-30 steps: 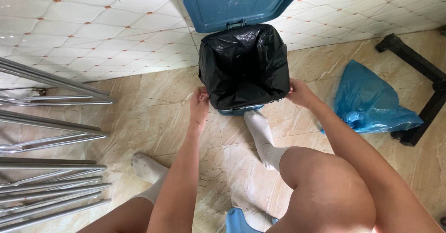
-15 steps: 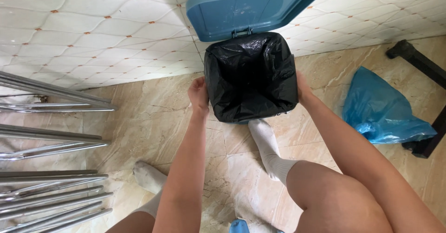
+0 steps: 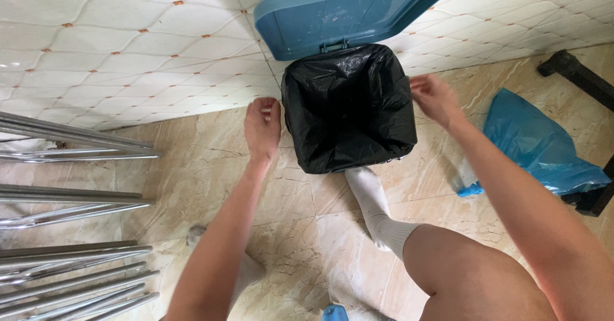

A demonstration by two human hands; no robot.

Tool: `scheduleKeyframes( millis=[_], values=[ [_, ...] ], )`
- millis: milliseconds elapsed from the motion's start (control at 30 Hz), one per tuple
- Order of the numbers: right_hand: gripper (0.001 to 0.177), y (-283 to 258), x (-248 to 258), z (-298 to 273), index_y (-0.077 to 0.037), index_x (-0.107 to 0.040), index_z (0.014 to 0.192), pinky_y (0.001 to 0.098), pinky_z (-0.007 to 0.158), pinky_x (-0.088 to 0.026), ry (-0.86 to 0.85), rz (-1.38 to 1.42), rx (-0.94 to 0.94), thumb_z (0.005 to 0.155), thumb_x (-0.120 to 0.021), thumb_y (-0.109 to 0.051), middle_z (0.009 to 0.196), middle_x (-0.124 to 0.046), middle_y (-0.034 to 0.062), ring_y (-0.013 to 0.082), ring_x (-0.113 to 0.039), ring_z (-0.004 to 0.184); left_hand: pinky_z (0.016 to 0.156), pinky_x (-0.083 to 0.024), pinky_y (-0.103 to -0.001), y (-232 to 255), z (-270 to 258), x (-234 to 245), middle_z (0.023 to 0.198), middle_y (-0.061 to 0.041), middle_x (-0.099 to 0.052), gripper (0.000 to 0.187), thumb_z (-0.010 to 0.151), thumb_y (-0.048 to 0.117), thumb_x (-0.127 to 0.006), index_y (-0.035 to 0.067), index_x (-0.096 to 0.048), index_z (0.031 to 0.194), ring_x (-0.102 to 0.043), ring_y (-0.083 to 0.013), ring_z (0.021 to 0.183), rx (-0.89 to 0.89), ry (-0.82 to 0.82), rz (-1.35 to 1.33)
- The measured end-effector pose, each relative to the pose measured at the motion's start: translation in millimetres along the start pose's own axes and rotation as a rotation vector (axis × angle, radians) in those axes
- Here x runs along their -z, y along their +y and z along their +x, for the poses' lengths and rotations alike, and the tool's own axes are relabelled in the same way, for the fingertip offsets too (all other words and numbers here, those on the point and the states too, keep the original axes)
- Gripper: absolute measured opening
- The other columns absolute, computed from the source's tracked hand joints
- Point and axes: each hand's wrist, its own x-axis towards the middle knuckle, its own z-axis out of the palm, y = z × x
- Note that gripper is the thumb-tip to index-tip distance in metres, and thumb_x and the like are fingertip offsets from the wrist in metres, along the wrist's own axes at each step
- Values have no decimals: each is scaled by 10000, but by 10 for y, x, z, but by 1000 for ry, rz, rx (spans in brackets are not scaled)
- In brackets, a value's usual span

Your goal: The person changes a bin liner and knots the old one.

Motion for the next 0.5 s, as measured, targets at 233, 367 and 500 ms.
scheduleKeyframes(
  millis=[233, 367, 500],
  values=[
    [162, -1422, 379, -797, -22, -644, 1172, 411, 895, -569, 287, -291, 620, 1025, -691, -70, 1091, -663, 156, 285, -680, 1011, 972, -511, -410, 950, -263, -28, 1116, -116, -695, 172, 963, 83, -692, 65, -697, 1133, -653, -300, 1089, -798, -33, 218],
    [225, -1543, -5, -854, -108, -703, 1103, 442, 1002, -475, -355, -518, 806, 988, -599, -272, 1088, -706, 55, 261, -647, 1073, 1153, -296, -492, 695, -225, -592, 1244, -94, -676, 291, 936, 147, -594, 102, -684, 1210, -515, -293, 1317, -806, -614, 881],
    [405, -1559, -304, -761, -204, -641, 1278, 498, 1142, -280, -768, -950, 538, 1039, -384, -406, 1285, -647, 33, 266, -501, 1298, 1199, 45, -676, 636, -238, -795, 1568, -106, -441, 479, 1067, 342, -424, 133, -506, 1490, -144, -385, 1548, -569, -983, 1507]
  ],
)
